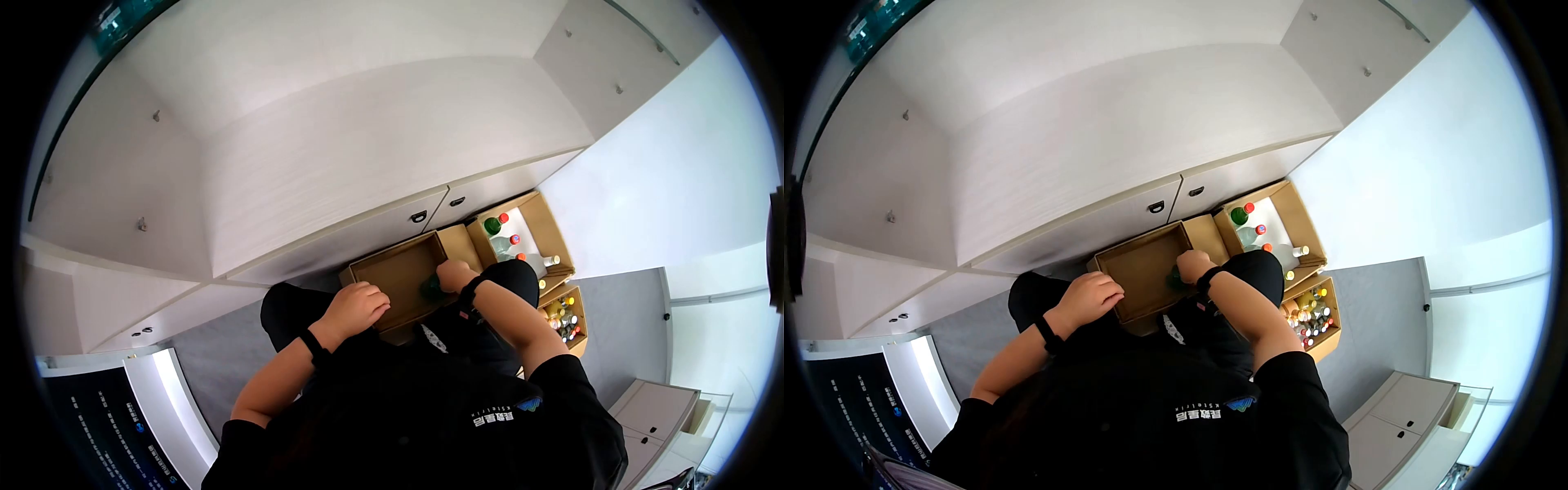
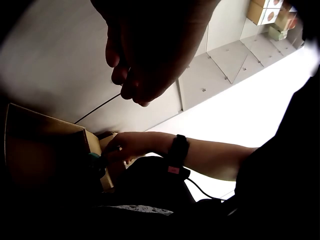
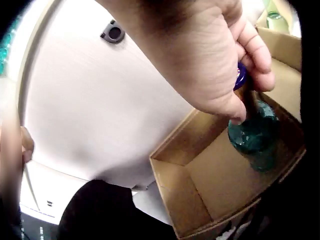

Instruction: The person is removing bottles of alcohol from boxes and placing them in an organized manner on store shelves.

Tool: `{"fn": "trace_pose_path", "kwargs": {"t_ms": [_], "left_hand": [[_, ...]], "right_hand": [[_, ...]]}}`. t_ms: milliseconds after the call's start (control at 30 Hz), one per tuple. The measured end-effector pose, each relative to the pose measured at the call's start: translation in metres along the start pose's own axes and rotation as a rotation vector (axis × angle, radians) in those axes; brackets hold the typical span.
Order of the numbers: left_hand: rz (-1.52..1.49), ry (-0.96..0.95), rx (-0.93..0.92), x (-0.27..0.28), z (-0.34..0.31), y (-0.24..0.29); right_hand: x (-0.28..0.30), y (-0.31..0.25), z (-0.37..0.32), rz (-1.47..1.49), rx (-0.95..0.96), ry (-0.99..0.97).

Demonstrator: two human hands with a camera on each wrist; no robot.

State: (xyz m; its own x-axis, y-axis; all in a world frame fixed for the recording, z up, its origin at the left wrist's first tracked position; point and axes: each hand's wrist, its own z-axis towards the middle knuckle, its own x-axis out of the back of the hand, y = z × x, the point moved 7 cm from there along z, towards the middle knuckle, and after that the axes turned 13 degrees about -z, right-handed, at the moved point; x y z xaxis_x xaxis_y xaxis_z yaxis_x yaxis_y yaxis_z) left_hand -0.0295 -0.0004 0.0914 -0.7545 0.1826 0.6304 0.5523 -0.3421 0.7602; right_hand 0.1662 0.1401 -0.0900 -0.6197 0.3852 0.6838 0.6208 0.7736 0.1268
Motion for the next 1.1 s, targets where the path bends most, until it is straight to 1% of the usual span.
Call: {"fn": "trace_pose_path", "kwargs": {"t_ms": [100,167,200,233,267,300,367,433,500,567,633,667,733,767,833,867,900,933,967,1033,1067,1100], "left_hand": [[0.002,-0.042,0.047,-0.004,-0.001,-0.007],[-0.005,-0.067,0.068,-0.005,0.0,-0.012],[-0.016,-0.096,0.099,-0.008,0.001,-0.016],[-0.027,-0.125,0.13,-0.011,0.003,-0.019],[-0.026,-0.122,0.128,-0.013,0.005,-0.021],[-0.043,-0.086,0.136,-0.013,0.008,-0.022],[-0.055,-0.046,0.138,-0.012,0.016,-0.021],[-0.134,-0.027,0.177,-0.012,0.025,-0.021],[-0.158,-0.007,0.176,-0.011,0.031,-0.016],[-0.183,0.015,0.177,-0.009,0.036,-0.011],[-0.368,0.032,0.228,-0.007,0.039,-0.007],[-0.362,0.036,0.225,-0.005,0.041,-0.001],[-0.569,0.032,0.239,0.0,0.045,0.012],[-0.559,0.035,0.234,0.006,0.049,0.019],[-0.807,-0.041,0.19,0.01,0.057,0.034],[-0.93,-0.055,0.195,0.007,0.058,0.029],[-0.922,-0.056,0.188,0.015,0.062,0.035],[-1.017,-0.103,0.149,0.024,0.066,0.05],[-1.104,-0.152,0.106,0.034,0.071,0.06],[-1.079,-0.178,0.111,0.04,0.076,0.06],[-1.122,-0.205,0.068,0.048,0.082,0.067],[-1.173,-0.231,0.026,0.051,0.085,0.074]], "right_hand": [[0.047,-0.001,-0.028,-0.002,0.044,0.065],[0.082,-0.009,-0.051,-0.051,0.121,0.144],[0.098,-0.008,-0.063,-0.054,0.121,0.146],[0.117,-0.011,-0.077,-0.066,0.166,0.202],[0.134,-0.013,-0.091,-0.078,0.21,0.258],[0.145,-0.012,-0.101,-0.081,0.208,0.261],[0.173,-0.016,-0.126,-0.008,0.293,0.369],[0.206,-0.019,-0.16,0.023,0.32,0.403],[0.231,-0.021,-0.186,0.052,0.349,0.436],[0.254,-0.021,-0.21,0.135,0.414,0.572],[0.27,-0.022,-0.228,0.137,0.449,0.613],[0.278,-0.024,-0.238,0.143,0.471,0.614],[0.293,-0.026,-0.256,0.145,0.493,0.626],[0.3,-0.027,-0.264,0.15,0.504,0.624],[0.31,-0.024,-0.273,0.151,0.514,0.632],[0.315,-0.02,-0.277,0.259,0.542,0.619],[0.32,-0.015,-0.279,0.368,0.569,0.604],[0.321,-0.012,-0.28,0.416,0.61,0.553],[0.322,-0.008,-0.282,0.411,0.61,0.571],[0.324,-0.008,-0.29,0.526,0.843,0.713],[0.316,-0.013,-0.287,0.417,0.977,0.696],[0.311,-0.015,-0.284,0.412,0.978,0.703]]}}
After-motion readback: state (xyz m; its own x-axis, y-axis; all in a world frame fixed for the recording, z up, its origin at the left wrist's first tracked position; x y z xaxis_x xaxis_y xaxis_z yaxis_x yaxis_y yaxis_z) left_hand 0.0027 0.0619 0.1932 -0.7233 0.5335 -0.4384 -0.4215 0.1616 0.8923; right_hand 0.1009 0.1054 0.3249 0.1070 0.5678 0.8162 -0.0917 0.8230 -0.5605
